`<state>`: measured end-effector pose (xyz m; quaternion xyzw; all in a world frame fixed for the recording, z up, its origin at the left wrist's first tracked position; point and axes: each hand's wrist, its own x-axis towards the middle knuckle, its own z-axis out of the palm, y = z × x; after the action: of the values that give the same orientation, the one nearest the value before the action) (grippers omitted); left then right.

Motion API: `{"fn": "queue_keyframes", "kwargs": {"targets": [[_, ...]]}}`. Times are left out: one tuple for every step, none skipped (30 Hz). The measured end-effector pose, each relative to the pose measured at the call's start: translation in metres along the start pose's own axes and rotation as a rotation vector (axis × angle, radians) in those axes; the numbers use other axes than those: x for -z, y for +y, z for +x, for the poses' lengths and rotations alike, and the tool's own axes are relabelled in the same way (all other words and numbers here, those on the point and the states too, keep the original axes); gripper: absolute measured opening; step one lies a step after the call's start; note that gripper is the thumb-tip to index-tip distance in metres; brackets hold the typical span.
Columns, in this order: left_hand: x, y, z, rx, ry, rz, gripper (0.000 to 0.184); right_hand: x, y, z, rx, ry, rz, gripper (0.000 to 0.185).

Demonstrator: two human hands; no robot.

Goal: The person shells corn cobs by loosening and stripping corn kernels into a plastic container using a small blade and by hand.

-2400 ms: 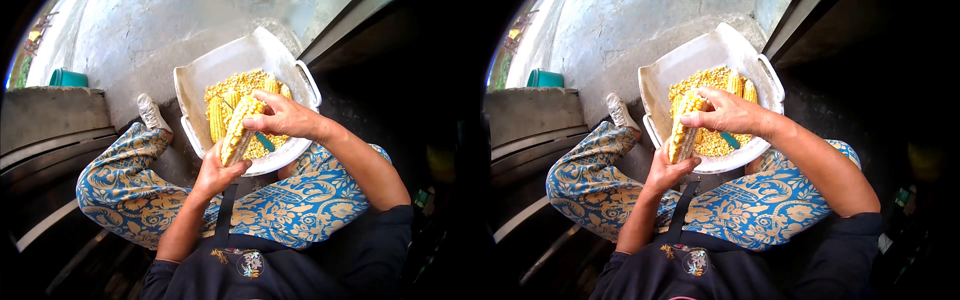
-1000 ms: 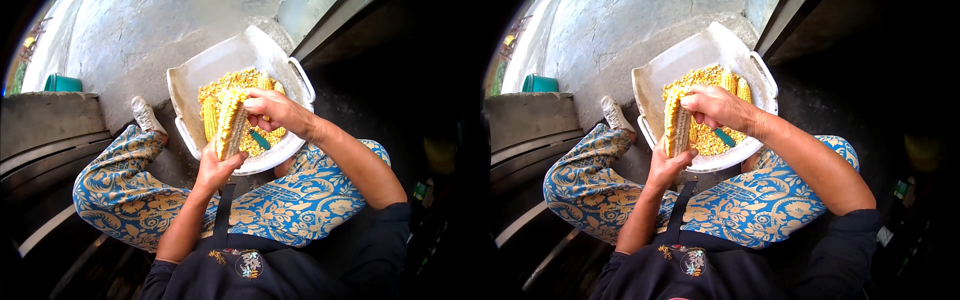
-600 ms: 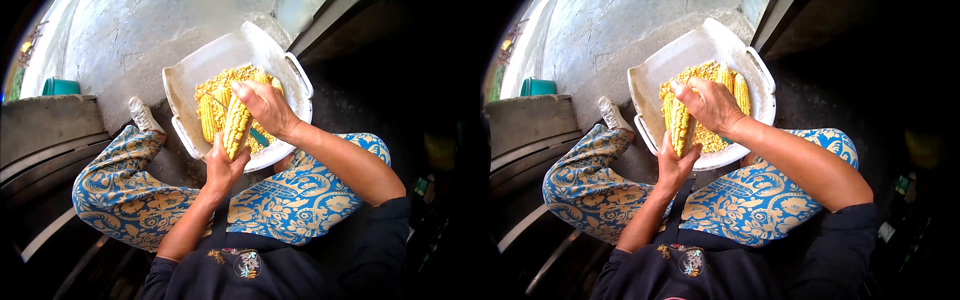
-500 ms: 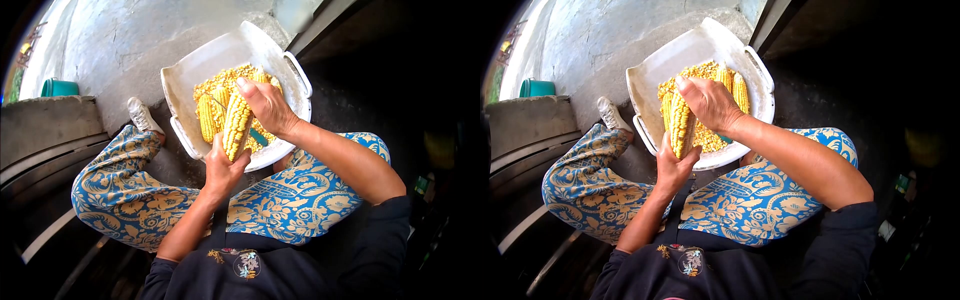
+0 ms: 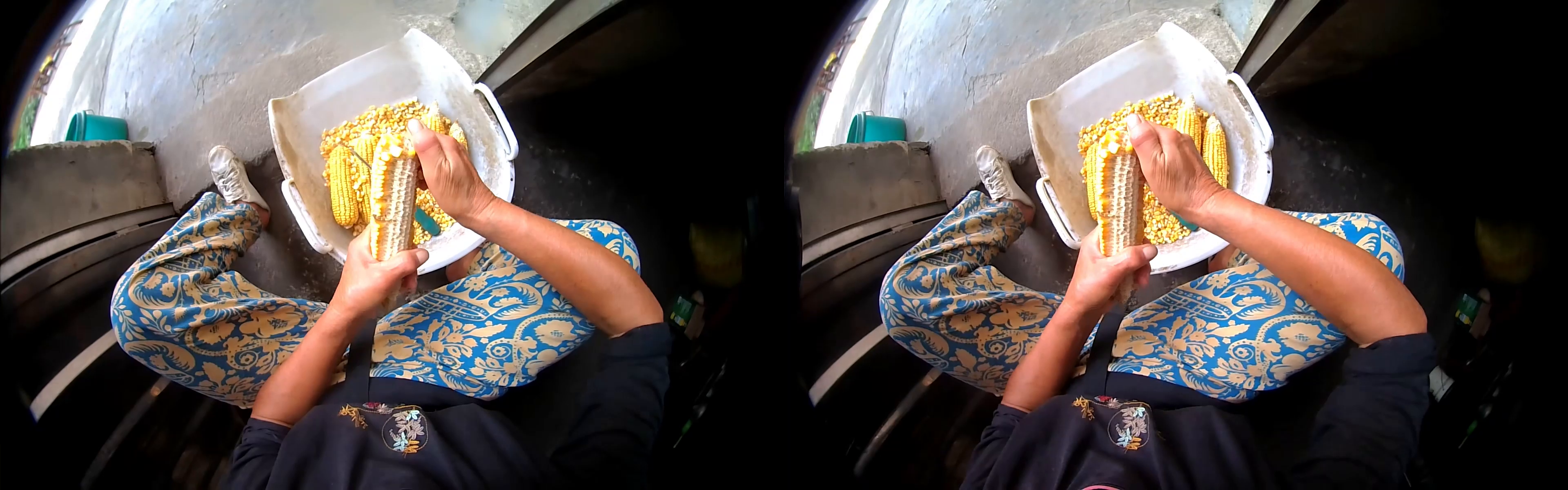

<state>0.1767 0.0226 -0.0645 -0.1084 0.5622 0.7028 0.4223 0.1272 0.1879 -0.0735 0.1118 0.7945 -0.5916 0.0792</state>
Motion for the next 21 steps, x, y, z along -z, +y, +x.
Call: {"fn": "queue_keyframes", "kwargs": {"targets": [[0.000,0.001,0.001,-0.025,0.017,0.001,0.030,0.000,0.001,0.002,0.000,0.000,-0.001,0.059],[0.001,0.000,0.003,-0.026,0.016,0.001,0.030,-0.001,0.003,0.004,0.006,-0.024,0.102,0.060],[0.003,-0.002,0.005,-0.106,0.059,0.079,0.030,-0.001,-0.001,0.006,0.011,-0.047,0.204,0.061],[0.004,-0.005,0.008,-0.186,0.102,0.158,0.031,0.000,-0.005,0.006,0.011,-0.047,0.204,0.061],[0.005,-0.007,0.010,-0.185,0.102,0.157,0.031,0.003,-0.008,0.006,0.043,-0.048,0.107,0.062],[0.005,-0.009,0.012,-0.237,0.144,0.211,0.031,0.005,-0.012,0.005,0.072,-0.050,0.009,0.063],[0.006,-0.012,0.013,-0.288,0.185,0.266,0.032,0.006,-0.013,0.005,0.070,-0.049,0.009,0.063],[0.005,-0.015,0.014,-0.286,0.184,0.267,0.032,0.007,-0.014,0.004,0.060,-0.065,-0.062,0.063],[0.004,-0.019,0.015,-0.305,0.197,0.289,0.032,0.007,-0.014,0.003,0.052,-0.080,-0.132,0.063],[0.003,-0.020,0.015,-0.324,0.210,0.312,0.032,0.008,-0.014,0.003,0.043,-0.096,-0.202,0.063],[0.003,-0.019,0.013,-0.323,0.208,0.314,0.032,0.005,-0.009,0.003,0.099,-0.029,-0.190,0.066],[0.001,-0.015,0.011,-0.258,0.155,0.251,0.031,0.005,-0.009,0.003,0.099,-0.027,-0.189,0.066],[0.001,-0.012,0.008,-0.192,0.103,0.187,0.031,0.006,-0.008,0.003,0.132,-0.021,-0.199,0.064],[0.001,-0.009,0.007,-0.190,0.103,0.188,0.031,0.007,-0.007,0.002,0.164,-0.015,-0.208,0.063],[0.001,-0.006,0.005,-0.132,0.057,0.142,0.031,0.008,-0.007,0.002,0.162,-0.015,-0.207,0.063],[0.002,-0.005,0.005,-0.073,0.012,0.095,0.030,0.009,-0.007,0.002,0.183,-0.018,-0.241,0.060],[0.002,-0.006,0.005,-0.072,0.014,0.093,0.030,0.009,-0.007,0.002,0.203,-0.023,-0.276,0.057],[0.001,-0.006,0.005,-0.081,0.015,0.071,0.029,0.008,-0.005,0.002,0.204,-0.026,-0.276,0.057],[0.002,-0.006,0.005,-0.091,0.017,0.050,0.029,0.006,-0.003,0.002,0.229,-0.002,-0.199,0.055],[0.003,-0.005,0.004,-0.093,0.019,0.050,0.029,0.005,-0.002,0.002,0.255,0.024,-0.123,0.052],[0.004,-0.002,0.002,-0.042,-0.014,-0.005,0.028,0.005,-0.003,0.002,0.256,0.022,-0.124,0.052]]}}
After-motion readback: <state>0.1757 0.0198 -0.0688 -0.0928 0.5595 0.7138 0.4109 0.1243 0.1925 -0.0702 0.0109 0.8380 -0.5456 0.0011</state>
